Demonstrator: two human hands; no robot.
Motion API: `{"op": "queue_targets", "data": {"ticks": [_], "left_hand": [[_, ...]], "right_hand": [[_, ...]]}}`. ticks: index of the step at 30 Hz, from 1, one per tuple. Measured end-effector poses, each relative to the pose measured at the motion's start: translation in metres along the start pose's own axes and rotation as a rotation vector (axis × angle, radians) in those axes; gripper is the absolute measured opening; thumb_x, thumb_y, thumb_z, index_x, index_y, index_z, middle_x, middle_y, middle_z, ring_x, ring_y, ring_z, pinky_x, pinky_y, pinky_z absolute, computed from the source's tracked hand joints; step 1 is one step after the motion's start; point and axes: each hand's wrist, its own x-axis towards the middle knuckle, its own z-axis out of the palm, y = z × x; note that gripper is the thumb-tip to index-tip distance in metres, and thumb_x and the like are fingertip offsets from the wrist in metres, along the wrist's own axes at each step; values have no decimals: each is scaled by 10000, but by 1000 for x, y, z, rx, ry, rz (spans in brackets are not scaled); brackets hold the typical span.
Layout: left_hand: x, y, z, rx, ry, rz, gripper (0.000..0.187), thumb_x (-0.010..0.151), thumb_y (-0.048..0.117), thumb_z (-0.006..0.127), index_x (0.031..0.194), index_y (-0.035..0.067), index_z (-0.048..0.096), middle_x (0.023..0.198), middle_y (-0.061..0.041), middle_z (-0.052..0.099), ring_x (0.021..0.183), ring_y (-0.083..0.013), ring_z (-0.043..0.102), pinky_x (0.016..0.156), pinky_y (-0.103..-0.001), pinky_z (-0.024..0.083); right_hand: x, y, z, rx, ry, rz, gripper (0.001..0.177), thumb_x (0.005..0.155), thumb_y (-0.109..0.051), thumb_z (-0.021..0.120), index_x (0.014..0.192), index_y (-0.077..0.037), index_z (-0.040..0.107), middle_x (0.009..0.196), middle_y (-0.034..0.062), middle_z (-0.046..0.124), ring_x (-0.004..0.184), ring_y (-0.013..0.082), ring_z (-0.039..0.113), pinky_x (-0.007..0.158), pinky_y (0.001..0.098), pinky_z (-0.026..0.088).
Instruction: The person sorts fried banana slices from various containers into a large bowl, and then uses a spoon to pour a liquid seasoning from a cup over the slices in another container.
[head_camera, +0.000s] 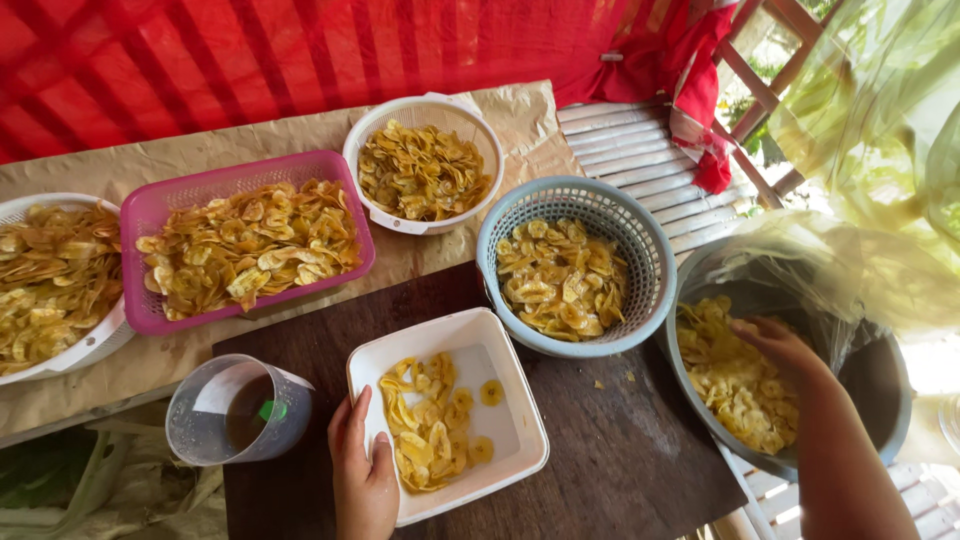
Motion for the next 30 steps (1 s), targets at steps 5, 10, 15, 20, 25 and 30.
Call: {"op": "queue_targets", "data": {"ticks": [5, 10, 15, 20, 25, 30], "left_hand": [[1, 0, -1, 24, -1, 18, 630, 865, -69, 539, 1467, 113, 494, 1519, -192, 396, 1390, -334, 450, 1108, -415, 416], [0, 1, 0, -27, -5, -28, 625, 871, -59, 533, 1466, 128, 496, 1522, -178, 394, 1385, -314, 471, 1087, -401, 444], [-2, 4, -3, 12, -32, -20, 631, 874, -69, 532, 1473, 122, 483, 1535, -181, 375, 1400, -326, 440, 1103, -416, 420], [0, 4, -2, 12, -12, -37, 637, 872, -62, 543, 1476, 131, 482, 1526, -167, 383, 1396, -319, 447, 1094, -410, 427], [-1, 5, -2, -37, -6, -7, 624, 880, -64, 540, 1471, 129, 488, 1505, -166, 411, 1379, -314, 476, 1104, -403, 430], [-2, 5, -1, -43, -4, -23, 619, 879, -76, 532, 1464, 123, 496, 1514, -179, 392, 1374, -322, 467, 1092, -406, 429]], "right_hand": [[-6, 6, 17, -772, 67, -99, 1039, 750, -733, 717, 1629, -342, 325, 1629, 250, 271, 1432, 446, 391, 1135, 554, 391], [-14, 11, 48, -277, -145, 147, 1247, 635, -785, 720, 1656, -290, 204, 1445, 309, 588, 1400, 471, 556, 1117, 579, 466], [-26, 26, 72, -549, -210, -68, 1103, 715, -538, 843, 1608, -381, 214, 1593, 258, 265, 1410, 466, 444, 1159, 510, 420], [-26, 20, 69, -632, -199, -47, 1049, 709, -460, 834, 1600, -421, 281, 1588, 248, 305, 1369, 447, 531, 1152, 481, 469], [-37, 27, 64, -570, -165, -66, 920, 768, -540, 858, 1535, -377, 376, 1613, 286, 194, 1397, 475, 432, 1151, 495, 414], [-42, 29, 59, -615, -189, -1, 947, 704, -525, 832, 1536, -430, 391, 1599, 242, 304, 1313, 431, 612, 1149, 474, 495]]}}
